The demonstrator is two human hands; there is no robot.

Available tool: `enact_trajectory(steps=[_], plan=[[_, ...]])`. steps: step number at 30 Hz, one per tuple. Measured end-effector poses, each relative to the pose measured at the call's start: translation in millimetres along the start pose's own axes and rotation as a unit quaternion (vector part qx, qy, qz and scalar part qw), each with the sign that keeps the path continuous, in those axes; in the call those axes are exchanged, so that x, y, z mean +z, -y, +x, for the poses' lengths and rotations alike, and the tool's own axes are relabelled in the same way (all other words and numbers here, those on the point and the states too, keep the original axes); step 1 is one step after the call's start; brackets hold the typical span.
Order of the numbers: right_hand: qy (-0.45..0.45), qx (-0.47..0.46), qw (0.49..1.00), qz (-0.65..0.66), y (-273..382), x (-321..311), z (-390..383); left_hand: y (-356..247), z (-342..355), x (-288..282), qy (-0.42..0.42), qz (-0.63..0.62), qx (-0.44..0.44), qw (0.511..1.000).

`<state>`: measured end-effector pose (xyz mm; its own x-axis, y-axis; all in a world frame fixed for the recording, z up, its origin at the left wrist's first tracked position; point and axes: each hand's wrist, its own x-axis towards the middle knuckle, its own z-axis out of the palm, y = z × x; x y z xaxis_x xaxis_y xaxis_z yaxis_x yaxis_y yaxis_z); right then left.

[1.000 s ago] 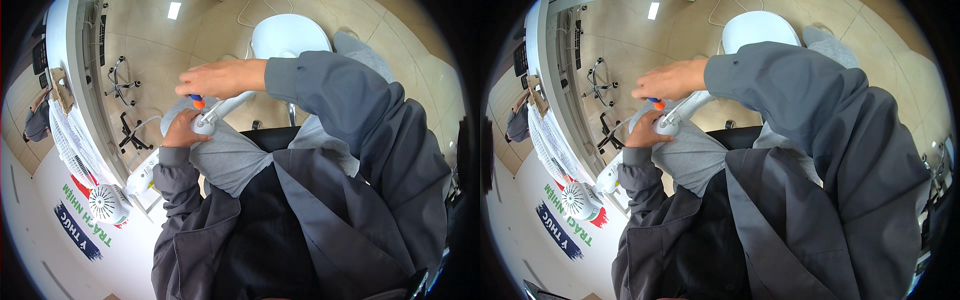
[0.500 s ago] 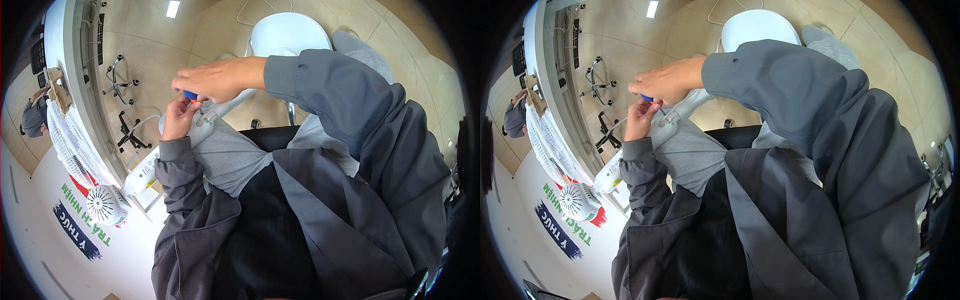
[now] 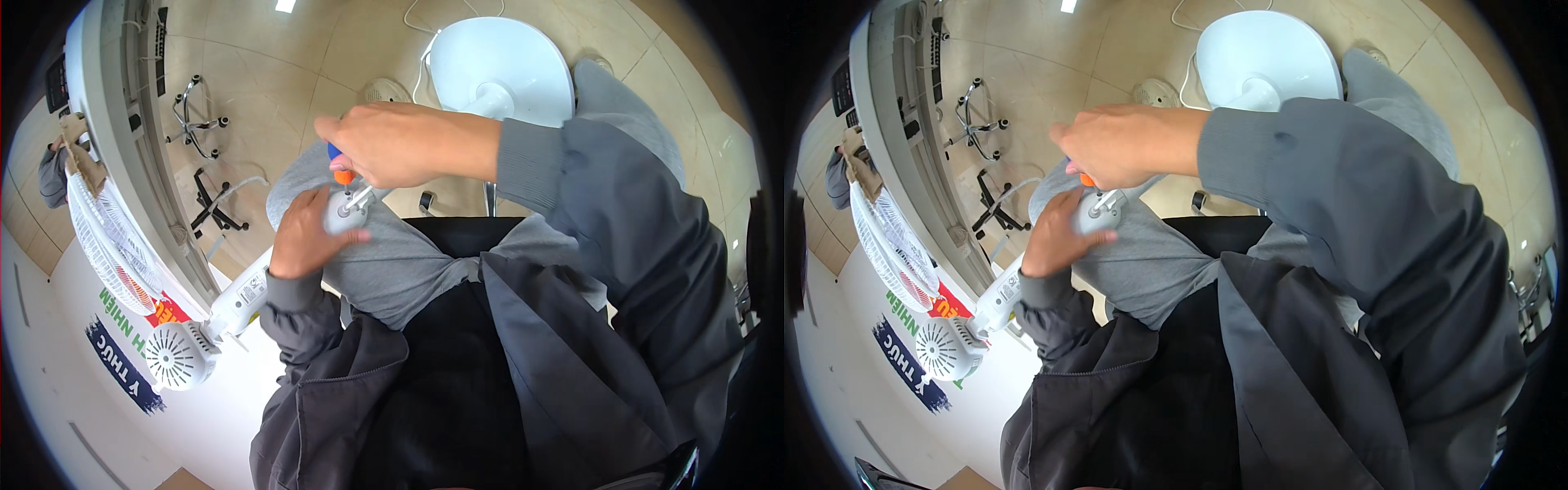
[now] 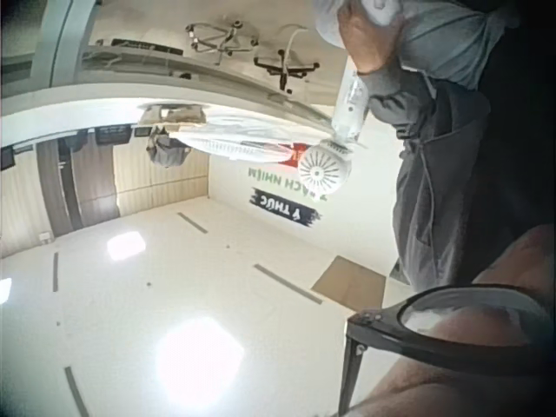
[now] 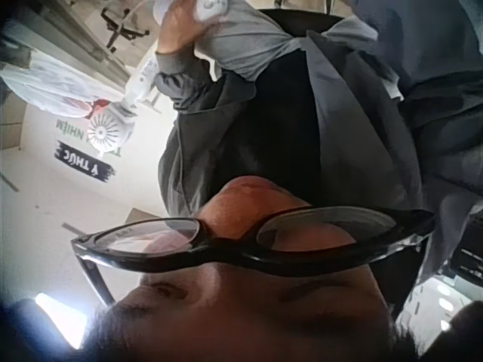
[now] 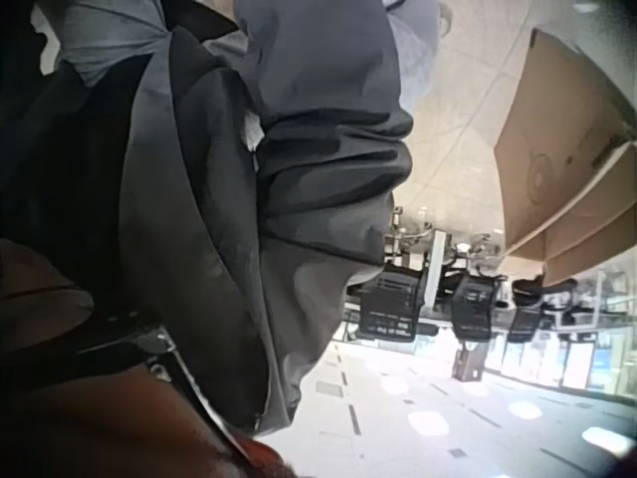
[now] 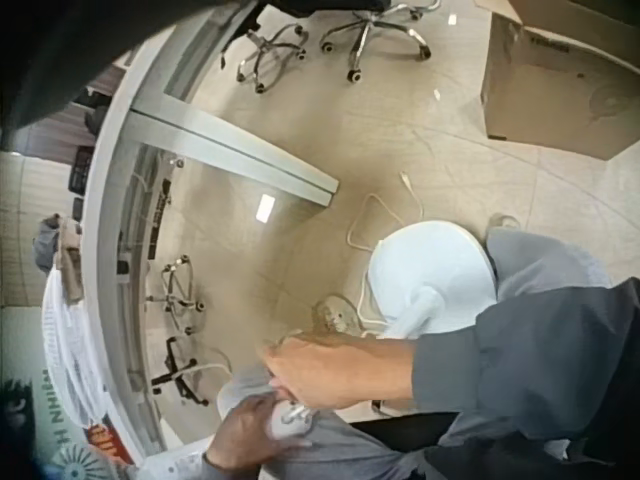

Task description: The person disassembles an electric fan by loosening screws with a screwdriver, pulling out the power cord, and separating the motor assembly and pole.

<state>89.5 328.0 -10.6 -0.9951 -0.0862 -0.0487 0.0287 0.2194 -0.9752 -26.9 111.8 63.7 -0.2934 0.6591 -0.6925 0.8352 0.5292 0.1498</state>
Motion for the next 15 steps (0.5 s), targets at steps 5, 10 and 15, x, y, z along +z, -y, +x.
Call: enact_trajectory(steps=[5,10,15], plan=[[0.003,-0.066,0.998,-0.018,-10,4,4,-20,-6,3,-0.001,0.128,-0.076,0.989],[-0.057,-0.144,0.986,-0.058,-16,7,-2,-21,3,5,-0.011,0.104,-0.079,0.991],[0.023,0.03,0.996,-0.08,-9,-8,-1,-30,5,7,-0.016,0.101,-0.088,0.991]])
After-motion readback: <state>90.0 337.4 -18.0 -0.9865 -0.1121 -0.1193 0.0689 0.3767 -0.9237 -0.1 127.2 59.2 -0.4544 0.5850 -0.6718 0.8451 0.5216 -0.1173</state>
